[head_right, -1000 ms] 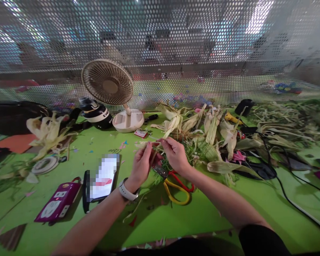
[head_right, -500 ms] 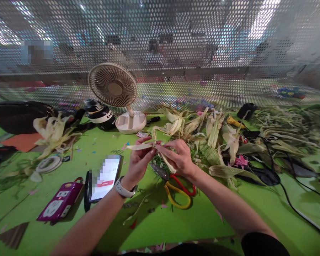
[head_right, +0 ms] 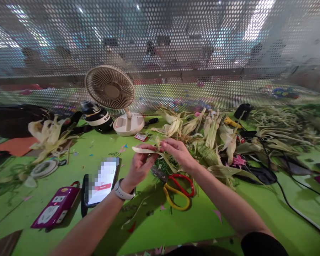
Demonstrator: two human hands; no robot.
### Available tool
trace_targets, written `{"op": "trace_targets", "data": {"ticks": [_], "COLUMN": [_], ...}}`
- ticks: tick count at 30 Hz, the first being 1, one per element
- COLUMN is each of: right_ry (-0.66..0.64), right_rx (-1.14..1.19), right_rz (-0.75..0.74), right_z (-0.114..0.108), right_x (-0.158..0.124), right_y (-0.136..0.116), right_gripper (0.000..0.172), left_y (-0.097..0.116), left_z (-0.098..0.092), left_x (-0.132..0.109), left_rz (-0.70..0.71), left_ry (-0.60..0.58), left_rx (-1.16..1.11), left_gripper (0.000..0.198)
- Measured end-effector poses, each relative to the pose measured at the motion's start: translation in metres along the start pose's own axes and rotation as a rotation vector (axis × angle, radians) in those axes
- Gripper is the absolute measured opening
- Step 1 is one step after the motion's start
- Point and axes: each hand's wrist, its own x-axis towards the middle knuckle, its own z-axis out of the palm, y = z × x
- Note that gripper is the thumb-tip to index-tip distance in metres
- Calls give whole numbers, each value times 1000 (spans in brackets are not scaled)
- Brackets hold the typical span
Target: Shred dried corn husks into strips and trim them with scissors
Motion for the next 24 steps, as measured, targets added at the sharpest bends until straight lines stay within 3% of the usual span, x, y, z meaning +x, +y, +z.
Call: {"op": "trace_targets", "data": {"ticks": [4, 8, 17, 24], "right_ry": [52, 89, 238, 253], "right_rx": [318, 494, 499, 453], "right_rz": [197, 310, 376, 397], "right_z": [11, 16, 25, 27], "right_x": [-2, -2, -3, -4], "right_y": [3, 2, -1, -1], "right_gripper": [21, 23, 35, 37], "left_y": [4, 12, 8, 6], "left_z": [-2, -1, 6, 0], "left_x": [0, -1, 3, 3], "left_rz": [12, -113, -199, -296], "left_ry": [-12, -68, 29, -43], "left_rx": [113, -1, -86, -130], "left_gripper": [13, 17, 19, 21]}}
